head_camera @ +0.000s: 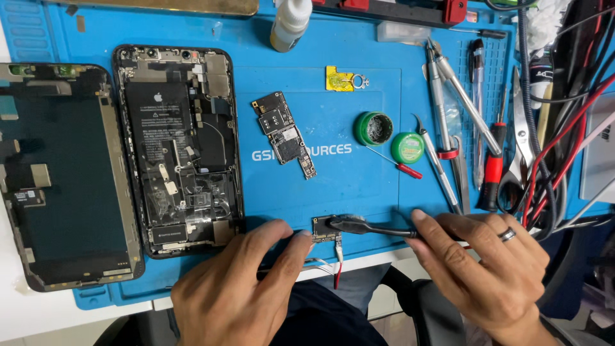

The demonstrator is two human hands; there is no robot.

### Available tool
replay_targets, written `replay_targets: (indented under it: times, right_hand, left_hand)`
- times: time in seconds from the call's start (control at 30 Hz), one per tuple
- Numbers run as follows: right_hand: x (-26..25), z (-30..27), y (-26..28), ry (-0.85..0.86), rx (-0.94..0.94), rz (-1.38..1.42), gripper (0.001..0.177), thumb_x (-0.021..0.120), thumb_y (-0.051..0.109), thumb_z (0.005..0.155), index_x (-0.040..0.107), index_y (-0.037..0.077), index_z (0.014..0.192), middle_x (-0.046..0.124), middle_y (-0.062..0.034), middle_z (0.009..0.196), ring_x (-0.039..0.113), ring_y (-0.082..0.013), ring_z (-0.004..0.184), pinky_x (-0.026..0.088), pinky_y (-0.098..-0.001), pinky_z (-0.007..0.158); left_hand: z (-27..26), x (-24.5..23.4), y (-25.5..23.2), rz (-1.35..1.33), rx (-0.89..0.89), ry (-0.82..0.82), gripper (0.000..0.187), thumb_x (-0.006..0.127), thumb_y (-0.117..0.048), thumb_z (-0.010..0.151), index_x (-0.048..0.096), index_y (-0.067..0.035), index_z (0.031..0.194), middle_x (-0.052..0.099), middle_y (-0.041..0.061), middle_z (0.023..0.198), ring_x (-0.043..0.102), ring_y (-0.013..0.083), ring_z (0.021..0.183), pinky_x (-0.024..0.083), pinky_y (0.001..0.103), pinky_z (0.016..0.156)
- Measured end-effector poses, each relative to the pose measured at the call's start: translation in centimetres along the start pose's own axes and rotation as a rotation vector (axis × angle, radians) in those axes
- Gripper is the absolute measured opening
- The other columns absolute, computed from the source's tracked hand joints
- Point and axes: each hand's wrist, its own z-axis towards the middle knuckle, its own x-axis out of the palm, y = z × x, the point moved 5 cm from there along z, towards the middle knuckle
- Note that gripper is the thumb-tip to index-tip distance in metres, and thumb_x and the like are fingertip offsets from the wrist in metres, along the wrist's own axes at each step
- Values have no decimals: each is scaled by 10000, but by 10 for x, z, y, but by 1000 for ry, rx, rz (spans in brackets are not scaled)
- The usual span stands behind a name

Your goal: The person works on a disassembled smartphone, using a soldering iron to apply heat to a small component. They then use tweezers to manipulate a small circuit board and connect wires to it on a blue work mat.

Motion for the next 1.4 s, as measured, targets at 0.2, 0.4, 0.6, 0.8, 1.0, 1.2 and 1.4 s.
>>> replay_targets:
  times: [0.2, 0.4, 0.6, 0.8, 1.0, 1.2, 1.4]
  right_hand:
    - [-6, -5, -6, 38, 15, -33, 236, 882, 174, 1011, 866, 12, 1183, 753, -157, 935, 655, -259, 741, 495, -423, 653]
    - [-7, 0, -4, 38, 22, -12, 230, 882, 186, 1000, 860, 21, 1159, 758, -148, 936, 656, -246, 733, 485, -410, 653]
    - [-7, 4, -3, 19, 56, 36, 214, 883, 157, 995, 848, 29, 1162, 758, -131, 933, 651, -244, 733, 485, -402, 674]
    - [-9, 5, -1, 46, 88, 73, 230, 856, 215, 975, 848, 44, 1129, 770, -124, 928, 681, -245, 755, 504, -405, 687]
    - [-15, 0, -2, -18, 125, 38, 160, 852, 145, 977, 854, -11, 1014, 767, -136, 869, 636, -248, 681, 506, -374, 675]
    - [-4, 10, -1, 1, 2, -33, 224, 858, 193, 1028, 835, 20, 1169, 767, -129, 945, 637, -264, 730, 477, -401, 672]
    - [-9, 14, 4, -6, 38, 44, 185, 867, 172, 987, 824, 10, 1067, 771, -131, 886, 625, -243, 679, 437, -378, 614]
  left_hand:
    - [2, 0, -1, -2, 13, -14, 350, 754, -337, 1045, 709, -411, 1384, 676, -71, 1391, 755, 262, 1113, 729, 576, 842]
    - [4, -1, -2, 30, 5, -21, 321, 758, -359, 1041, 727, -430, 1353, 676, -91, 1373, 758, 248, 1080, 727, 556, 809]
    - [9, -6, -5, 28, 10, -61, 274, 761, -302, 1049, 758, -416, 1299, 696, -79, 1328, 763, 236, 1039, 720, 535, 779]
    - [15, -11, -7, 37, 20, -92, 245, 746, -217, 1048, 793, -397, 1207, 727, -71, 1250, 758, 226, 904, 669, 514, 668]
    - [11, -6, -3, 33, 28, -63, 263, 753, -296, 1052, 766, -414, 1286, 699, -79, 1312, 755, 223, 1004, 687, 504, 684]
    - [16, -11, -6, 42, 36, -100, 207, 778, -258, 1044, 801, -390, 1202, 722, -73, 1243, 746, 203, 891, 643, 479, 613]
    - [16, -11, -5, 38, 49, -121, 214, 775, -235, 1046, 796, -374, 1208, 728, -63, 1248, 759, 203, 895, 637, 459, 600]
